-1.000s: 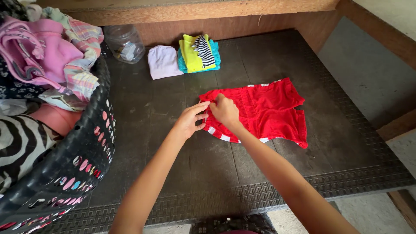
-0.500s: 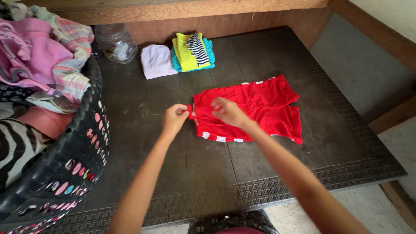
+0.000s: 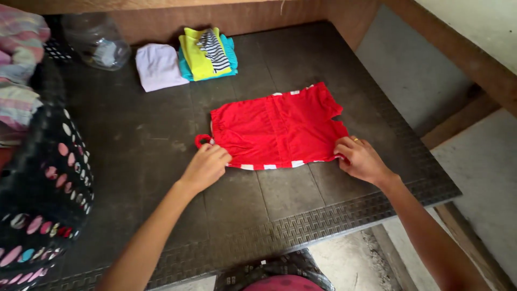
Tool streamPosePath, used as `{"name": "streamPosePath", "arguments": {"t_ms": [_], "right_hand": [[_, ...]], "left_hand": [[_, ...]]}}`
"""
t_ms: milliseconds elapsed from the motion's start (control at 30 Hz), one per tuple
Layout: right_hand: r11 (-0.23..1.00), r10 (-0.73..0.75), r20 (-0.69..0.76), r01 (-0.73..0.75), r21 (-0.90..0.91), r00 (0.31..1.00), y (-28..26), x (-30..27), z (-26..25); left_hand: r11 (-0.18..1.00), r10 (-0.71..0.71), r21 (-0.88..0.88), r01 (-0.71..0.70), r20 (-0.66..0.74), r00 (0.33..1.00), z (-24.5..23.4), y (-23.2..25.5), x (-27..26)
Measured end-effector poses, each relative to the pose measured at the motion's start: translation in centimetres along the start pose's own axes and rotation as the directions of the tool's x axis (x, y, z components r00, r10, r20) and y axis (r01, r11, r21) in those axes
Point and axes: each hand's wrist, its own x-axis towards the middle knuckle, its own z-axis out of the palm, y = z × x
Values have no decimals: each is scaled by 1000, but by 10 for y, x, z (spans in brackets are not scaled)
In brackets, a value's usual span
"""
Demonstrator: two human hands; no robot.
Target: The person folds several pieces of clothing on a dark wooden table. They pick up a pink cloth, a yellow and striped cloth, a teal dress, a red and white striped cloth, and a black and white patterned cloth, folding each one neatly and stacking them on the table.
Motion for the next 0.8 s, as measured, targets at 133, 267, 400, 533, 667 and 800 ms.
{"name": "streamPosePath", "arguments": {"t_ms": [133, 267, 400, 533, 667, 800], "right_hand": [[854, 253, 57, -250, 457, 966, 36, -17, 19], [540, 437, 81, -334, 772, 896, 70, 2, 30], [704, 493, -1, -399, 587, 870, 82, 43, 50], [761, 576, -58, -509, 402, 815, 78, 57, 61], [768, 585, -127, -496, 406, 801, 72, 56, 56], [766, 598, -111, -525, 370, 794, 67, 59, 51]], "left_hand": [[844, -337, -463, 272, -61, 940, -10, -2, -10], [565, -574, -730, 384, -14, 818, 1, -23, -9], [576, -668, -669, 470, -54, 742, 34, -44, 11], [634, -688, -566, 527, -101, 719, 39, -39, 24], [730, -644, -396, 557, -127, 754, 34, -33, 30], [804, -582, -226, 551, -106, 806, 38, -33, 29]]}}
